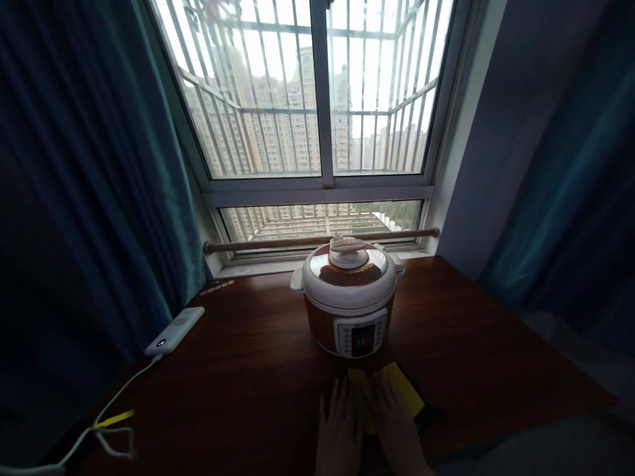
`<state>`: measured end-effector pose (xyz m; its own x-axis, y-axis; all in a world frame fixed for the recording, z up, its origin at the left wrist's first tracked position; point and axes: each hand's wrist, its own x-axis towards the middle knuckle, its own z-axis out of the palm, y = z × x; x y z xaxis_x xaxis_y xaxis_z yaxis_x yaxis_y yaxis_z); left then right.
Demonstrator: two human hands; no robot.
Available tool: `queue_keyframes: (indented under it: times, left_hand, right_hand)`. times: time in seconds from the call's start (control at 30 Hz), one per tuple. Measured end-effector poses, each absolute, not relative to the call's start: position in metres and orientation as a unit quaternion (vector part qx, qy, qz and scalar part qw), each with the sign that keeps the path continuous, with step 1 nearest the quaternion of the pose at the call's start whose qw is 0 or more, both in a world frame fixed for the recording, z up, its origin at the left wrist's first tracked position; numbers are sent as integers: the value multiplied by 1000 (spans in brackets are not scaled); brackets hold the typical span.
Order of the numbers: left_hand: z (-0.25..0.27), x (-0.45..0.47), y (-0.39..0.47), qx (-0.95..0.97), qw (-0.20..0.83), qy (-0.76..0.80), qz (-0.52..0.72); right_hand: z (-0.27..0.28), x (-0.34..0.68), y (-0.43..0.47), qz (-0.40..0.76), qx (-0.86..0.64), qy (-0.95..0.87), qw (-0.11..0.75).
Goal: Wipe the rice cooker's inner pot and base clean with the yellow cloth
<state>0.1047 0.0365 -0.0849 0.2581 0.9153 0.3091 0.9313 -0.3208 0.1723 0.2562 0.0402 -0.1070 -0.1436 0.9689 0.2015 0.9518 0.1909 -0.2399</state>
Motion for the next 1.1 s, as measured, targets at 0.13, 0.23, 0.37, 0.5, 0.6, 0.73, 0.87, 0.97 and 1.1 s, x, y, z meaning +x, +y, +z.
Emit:
queue_keyframes:
  times: [0.13, 0.23, 0.37, 0.5, 0.6, 0.73, 0.87, 0.97, 1.1]
  left_hand:
    - [-97, 97, 36, -804, 34, -565, -183]
    - [-104, 92, 38, -806, 40, -562, -182]
    - [-108, 92, 40, -799, 47, -568, -192]
    - [-106, 95, 38, -786, 40, -583, -205]
    - [-104, 94, 37, -787, 40, -581, -202]
    - [-107, 91, 38, -795, 37, -572, -200]
    - [-110, 88, 39, -800, 44, -562, -205]
    - [-112, 88, 39, -801, 50, -558, -212]
    - [-114, 87, 39, -806, 67, -554, -199]
  right_hand:
    - [-81, 270, 40, 163, -616, -753, 165]
    - [-27, 303, 68, 293, -583, -716, 249]
    - [76, 351, 149, 198, -636, -563, 490]
    - [146, 363, 239, 187, -602, -560, 537]
    - [156, 355, 286, 200, -604, -555, 536]
    - [142, 345, 311, 212, -618, -539, 532]
    - [132, 345, 315, 203, -626, -515, 550]
    - [128, 348, 318, 189, -628, -505, 562]
    - [124, 353, 320, 180, -630, -488, 577]
